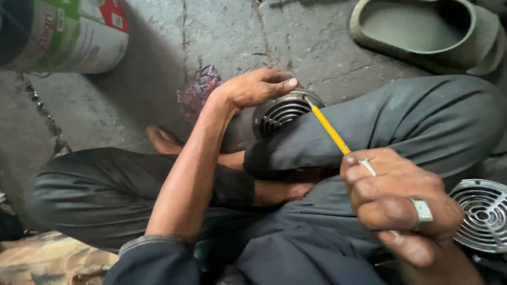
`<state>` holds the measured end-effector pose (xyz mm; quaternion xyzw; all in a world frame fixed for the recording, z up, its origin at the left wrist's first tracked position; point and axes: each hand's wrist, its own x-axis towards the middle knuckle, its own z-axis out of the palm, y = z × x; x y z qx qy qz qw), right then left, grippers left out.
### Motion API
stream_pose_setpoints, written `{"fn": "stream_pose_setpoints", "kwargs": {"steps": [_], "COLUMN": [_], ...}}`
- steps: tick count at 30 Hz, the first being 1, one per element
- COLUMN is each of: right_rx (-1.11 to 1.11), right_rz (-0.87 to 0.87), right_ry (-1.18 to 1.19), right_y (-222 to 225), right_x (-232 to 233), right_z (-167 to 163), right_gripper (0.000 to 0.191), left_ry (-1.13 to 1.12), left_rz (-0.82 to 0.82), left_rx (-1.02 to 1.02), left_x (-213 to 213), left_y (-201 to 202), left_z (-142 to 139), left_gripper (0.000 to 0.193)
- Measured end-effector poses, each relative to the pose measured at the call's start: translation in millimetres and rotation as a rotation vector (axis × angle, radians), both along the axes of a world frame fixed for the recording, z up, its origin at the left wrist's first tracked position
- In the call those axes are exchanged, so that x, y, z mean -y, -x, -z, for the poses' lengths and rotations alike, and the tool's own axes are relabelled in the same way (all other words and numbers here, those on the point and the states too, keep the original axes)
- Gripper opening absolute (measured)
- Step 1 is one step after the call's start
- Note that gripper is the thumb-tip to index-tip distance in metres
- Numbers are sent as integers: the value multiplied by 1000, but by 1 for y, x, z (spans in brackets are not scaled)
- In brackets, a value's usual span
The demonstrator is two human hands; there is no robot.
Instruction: The person sits on the floor and uses a screwdriver to tighten screws on a circular metal grate. They repeatedly adjust the grate and use the tool to secure the fasteners, occasionally picking up a small metal piece from a nearby bucket.
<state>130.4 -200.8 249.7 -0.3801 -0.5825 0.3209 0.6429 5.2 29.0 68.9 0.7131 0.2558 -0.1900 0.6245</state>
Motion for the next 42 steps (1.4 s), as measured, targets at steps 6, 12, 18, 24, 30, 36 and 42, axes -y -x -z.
{"fn": "stream_pose_setpoints", "kwargs": {"steps": [6,12,18,24,30,36,42], "right_rx": [-8,29,176,194,200,243,217], "right_rz": [-53,-103,-86,-108,-73,-205,-153], "right_ry": [15,10,83,116,60,59,52], "right_y": [-2,2,5,1,0,-1,2], "right_x": [4,0,10,10,15,22,24], "right_z": [-1,0,-6,-8,0,17,17], "right_gripper": [17,20,20,19,17,30,32], "left_ry": [68,202,453,270,315,330,325], "left_rz": [-95,-333,-193,210,247,241,302], "left_rx": [-37,67,46,135,7,151,55], "left_x": [8,21,-3,-36,-42,-36,-48], "left_y": [12,30,16,-14,-17,-13,-24], "left_z": [16,36,27,19,25,30,14], "left_gripper": [68,67,51,36,35,37,42]}}
